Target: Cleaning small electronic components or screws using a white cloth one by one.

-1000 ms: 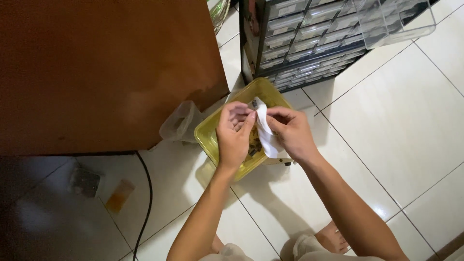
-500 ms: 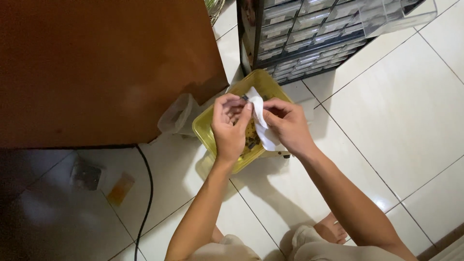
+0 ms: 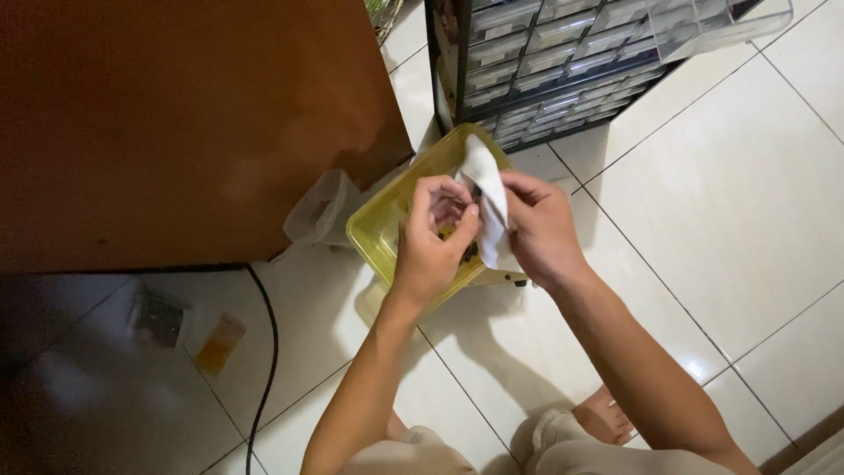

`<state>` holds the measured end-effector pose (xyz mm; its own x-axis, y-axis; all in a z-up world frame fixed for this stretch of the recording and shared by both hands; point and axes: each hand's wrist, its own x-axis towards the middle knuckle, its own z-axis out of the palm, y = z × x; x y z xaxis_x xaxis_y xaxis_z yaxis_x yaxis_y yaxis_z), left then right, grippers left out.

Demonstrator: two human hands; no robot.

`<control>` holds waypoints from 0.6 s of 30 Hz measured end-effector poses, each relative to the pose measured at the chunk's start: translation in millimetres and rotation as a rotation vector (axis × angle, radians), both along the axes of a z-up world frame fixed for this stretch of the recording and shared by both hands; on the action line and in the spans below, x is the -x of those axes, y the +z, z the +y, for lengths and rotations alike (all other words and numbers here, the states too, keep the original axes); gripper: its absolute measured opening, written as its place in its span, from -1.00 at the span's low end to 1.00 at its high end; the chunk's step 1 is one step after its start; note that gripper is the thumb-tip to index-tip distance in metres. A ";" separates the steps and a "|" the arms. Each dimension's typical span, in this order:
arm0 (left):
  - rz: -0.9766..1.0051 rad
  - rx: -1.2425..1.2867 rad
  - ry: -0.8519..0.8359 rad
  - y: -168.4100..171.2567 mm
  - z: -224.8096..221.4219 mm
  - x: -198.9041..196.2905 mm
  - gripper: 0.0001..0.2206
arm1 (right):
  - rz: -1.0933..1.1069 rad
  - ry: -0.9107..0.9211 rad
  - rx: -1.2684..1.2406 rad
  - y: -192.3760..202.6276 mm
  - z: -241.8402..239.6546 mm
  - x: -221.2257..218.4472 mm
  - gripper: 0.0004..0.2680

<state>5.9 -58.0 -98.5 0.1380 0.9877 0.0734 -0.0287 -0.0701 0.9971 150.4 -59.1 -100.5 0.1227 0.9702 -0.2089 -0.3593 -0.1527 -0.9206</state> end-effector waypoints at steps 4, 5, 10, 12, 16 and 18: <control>0.056 -0.034 0.007 9.3 -3.3 0.0 -0.80 | -0.045 0.067 -0.115 0.2 -2.3 -10.3 -0.91; 0.067 -0.034 -0.010 9.0 -5.1 0.9 -0.78 | -0.099 0.093 -0.155 2.6 -3.9 -12.1 -0.90; 0.132 -0.038 -0.051 21.5 -5.5 8.7 -0.77 | -0.164 0.125 -0.173 3.3 -6.0 -16.6 -0.92; 0.332 -0.134 -0.071 24.0 -4.2 14.2 -0.78 | -0.159 0.141 -0.153 -2.8 -8.5 -18.1 -0.92; 0.456 -0.223 -0.057 26.5 0.4 21.3 -0.78 | -0.172 0.142 -0.148 -21.7 -7.4 -26.2 -0.91; 0.386 -0.182 -0.085 37.2 1.2 23.9 -0.82 | -0.185 0.116 -0.141 -12.1 -9.0 -25.3 -0.90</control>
